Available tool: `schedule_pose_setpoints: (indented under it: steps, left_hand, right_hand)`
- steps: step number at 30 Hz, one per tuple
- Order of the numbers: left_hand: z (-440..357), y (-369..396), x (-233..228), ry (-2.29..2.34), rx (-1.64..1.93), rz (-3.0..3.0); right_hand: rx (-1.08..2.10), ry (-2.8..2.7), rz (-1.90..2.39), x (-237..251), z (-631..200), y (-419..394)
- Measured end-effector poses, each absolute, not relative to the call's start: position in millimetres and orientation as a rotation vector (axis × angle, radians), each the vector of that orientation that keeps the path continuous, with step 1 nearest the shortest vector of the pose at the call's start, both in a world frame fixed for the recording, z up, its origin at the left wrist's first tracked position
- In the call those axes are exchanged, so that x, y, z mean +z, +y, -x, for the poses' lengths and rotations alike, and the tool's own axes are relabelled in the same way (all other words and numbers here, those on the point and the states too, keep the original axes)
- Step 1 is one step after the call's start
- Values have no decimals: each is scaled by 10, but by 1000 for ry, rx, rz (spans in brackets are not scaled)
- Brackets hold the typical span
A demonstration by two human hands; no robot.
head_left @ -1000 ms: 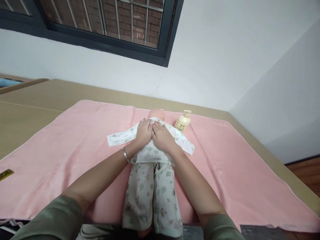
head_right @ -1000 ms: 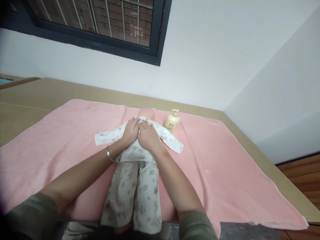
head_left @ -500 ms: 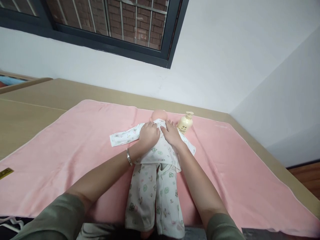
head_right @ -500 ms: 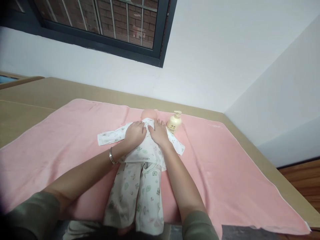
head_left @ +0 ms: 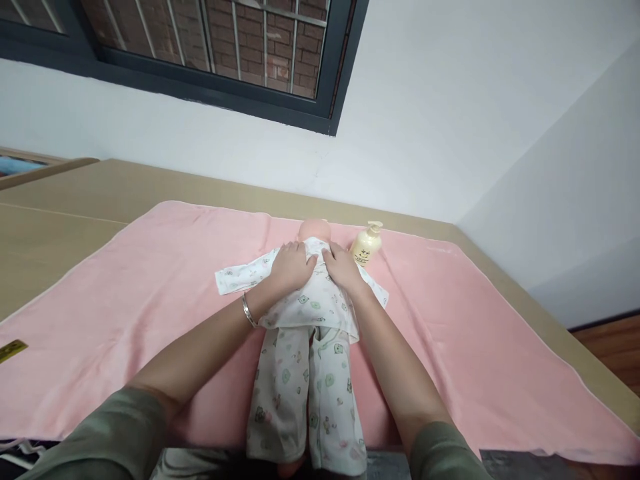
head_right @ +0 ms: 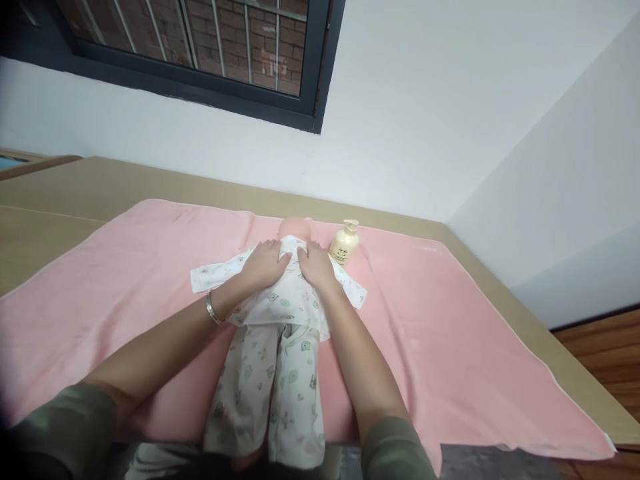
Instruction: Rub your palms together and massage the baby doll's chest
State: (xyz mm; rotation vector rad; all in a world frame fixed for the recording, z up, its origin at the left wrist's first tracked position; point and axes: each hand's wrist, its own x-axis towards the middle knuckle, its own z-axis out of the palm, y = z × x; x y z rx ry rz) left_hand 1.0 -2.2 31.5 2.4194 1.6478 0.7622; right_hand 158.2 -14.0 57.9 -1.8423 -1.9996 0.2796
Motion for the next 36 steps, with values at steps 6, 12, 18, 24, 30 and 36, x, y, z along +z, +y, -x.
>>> schedule_pose_setpoints:
  steps: [6, 12, 18, 24, 30, 36]
  left_hand:
    - [-66, -117, 353, 1797, 659, -2421]
    - [6, 35, 359, 1773, 611, -2349]
    - [-89, -191, 381, 1854, 680, -2387]
    - [-1, -17, 395, 1740, 643, -2310]
    - [59, 62, 425, 1673, 629, -2297]
    - [-122, -205, 337, 1855, 729, -2401]
  right_hand:
    - [314, -2096, 1981, 516, -1593, -119]
    - [25, -2169, 1993, 597, -1399, -291]
    - [294, -2079, 1928, 507, -1574, -107]
    - [170, -2099, 1958, 558, -1475, -214]
    - [104, -2170, 1978, 651, -1362, -315]
    - [365, -2035, 1961, 568, -1560, -110]
